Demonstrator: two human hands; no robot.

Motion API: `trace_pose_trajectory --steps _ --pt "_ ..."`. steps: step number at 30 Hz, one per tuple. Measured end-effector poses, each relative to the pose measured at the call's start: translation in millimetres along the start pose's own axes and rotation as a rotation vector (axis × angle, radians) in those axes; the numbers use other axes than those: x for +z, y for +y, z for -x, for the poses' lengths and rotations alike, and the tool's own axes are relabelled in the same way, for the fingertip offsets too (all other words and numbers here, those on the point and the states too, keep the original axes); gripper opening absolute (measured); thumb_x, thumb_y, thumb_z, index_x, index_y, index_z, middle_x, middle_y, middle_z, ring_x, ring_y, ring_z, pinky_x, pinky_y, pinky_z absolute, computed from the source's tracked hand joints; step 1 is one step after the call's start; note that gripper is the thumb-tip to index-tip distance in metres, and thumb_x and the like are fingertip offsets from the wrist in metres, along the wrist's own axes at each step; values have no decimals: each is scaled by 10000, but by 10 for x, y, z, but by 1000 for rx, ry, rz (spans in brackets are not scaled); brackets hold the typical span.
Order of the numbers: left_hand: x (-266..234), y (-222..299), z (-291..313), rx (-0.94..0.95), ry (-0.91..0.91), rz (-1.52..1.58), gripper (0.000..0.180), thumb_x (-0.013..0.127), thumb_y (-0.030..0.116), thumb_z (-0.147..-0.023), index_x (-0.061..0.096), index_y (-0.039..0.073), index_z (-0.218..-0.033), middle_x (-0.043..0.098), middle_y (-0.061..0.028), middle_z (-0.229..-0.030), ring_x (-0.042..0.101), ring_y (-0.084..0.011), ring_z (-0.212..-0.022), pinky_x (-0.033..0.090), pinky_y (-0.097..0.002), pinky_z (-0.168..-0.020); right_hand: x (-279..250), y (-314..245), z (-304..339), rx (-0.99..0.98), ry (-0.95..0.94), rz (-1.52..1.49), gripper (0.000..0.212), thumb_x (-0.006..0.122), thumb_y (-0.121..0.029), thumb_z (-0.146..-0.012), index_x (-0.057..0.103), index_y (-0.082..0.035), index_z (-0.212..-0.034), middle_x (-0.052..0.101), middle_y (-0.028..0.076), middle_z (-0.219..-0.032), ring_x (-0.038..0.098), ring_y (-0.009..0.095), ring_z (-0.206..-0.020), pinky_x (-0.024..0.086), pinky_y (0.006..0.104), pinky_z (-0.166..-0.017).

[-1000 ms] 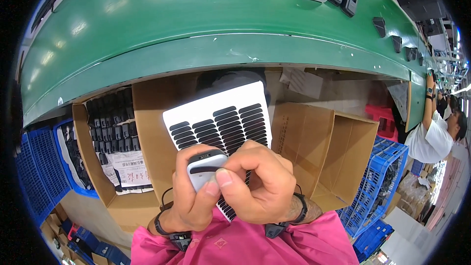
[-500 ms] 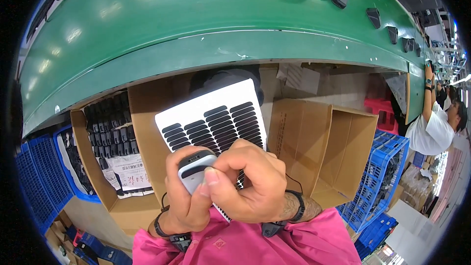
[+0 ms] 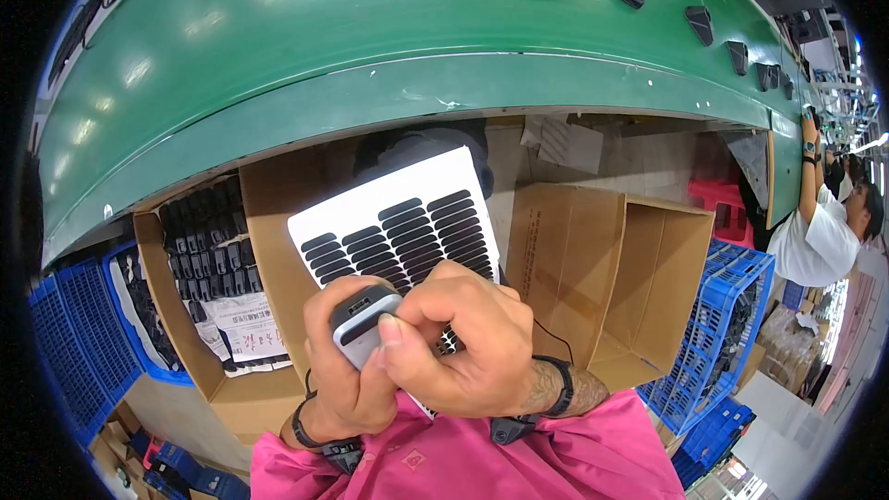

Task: The person picks up a device from a box, peels a sticker from a sheet, and presses it onto the device. After repeating this process, they place the finished items onto a conveyor belt and pick up more devices from the box.

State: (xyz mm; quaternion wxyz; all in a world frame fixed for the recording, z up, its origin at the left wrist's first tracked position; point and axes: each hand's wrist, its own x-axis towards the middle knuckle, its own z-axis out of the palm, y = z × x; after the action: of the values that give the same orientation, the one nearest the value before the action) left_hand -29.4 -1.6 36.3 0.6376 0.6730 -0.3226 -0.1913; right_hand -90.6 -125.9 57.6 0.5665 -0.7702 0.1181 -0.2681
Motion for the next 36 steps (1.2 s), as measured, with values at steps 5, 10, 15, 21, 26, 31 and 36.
trace_pose_trajectory --steps 5,10,15,21,26,31,36 --pt "-5 -16 -31 55 17 -18 489 640 116 -820 402 -88 -1196 610 -211 -992 660 -285 -740 535 -331 -642 4 18 -18 -22 2 6 139 630 -35 -798 508 17 -840 517 68 -637 438 89 -525 352 228 -458" --pt "6 -6 6 -184 51 216 450 569 126 -844 399 -66 -1213 612 -184 -973 633 -222 -798 510 -318 -705 45 4 46 189 -6 -80 190 644 -19 -793 474 6 -875 525 68 -697 445 86 -572 373 214 -508" --pt "-32 0 25 -395 19 452 441 513 168 -865 388 -57 -1224 599 -145 -961 584 -174 -798 481 -301 -726 17 85 101 331 99 -424 110 557 -29 -887 485 46 -924 582 62 -758 512 47 -621 433 192 -549" --pt "-71 27 21 -474 19 595 412 488 164 -877 387 -49 -1215 587 -123 -945 556 -151 -809 462 -281 -728 34 -73 -41 492 -1 -325 211 451 -149 -933 501 49 -988 528 55 -706 458 80 -583 394 214 -546" --pt "-129 2 -39 -446 1 563 398 487 170 -883 390 -43 -1205 587 -113 -909 555 -141 -783 458 -281 -700 95 -118 -141 504 -66 -196 230 444 -165 -949 527 47 -977 520 12 -673 436 48 -555 367 203 -523" --pt "-223 -111 -1 -400 33 534 391 493 197 -893 403 -21 -1206 585 -112 -894 553 -124 -775 451 -276 -678 216 -10 -173 438 -60 -74 156 545 -117 -923 564 21 -854 546 2 -625 447 22 -553 364 206 -480" --pt "-303 -247 -64 -352 59 483 318 534 300 -926 538 -8 -1005 561 -87 -804 523 -111 -737 433 -272 -665 390 -7 -5 271 -56 84 60 530 -43 -915 519 15 -906 548 61 -807 494 75 -699 402 201 -610"
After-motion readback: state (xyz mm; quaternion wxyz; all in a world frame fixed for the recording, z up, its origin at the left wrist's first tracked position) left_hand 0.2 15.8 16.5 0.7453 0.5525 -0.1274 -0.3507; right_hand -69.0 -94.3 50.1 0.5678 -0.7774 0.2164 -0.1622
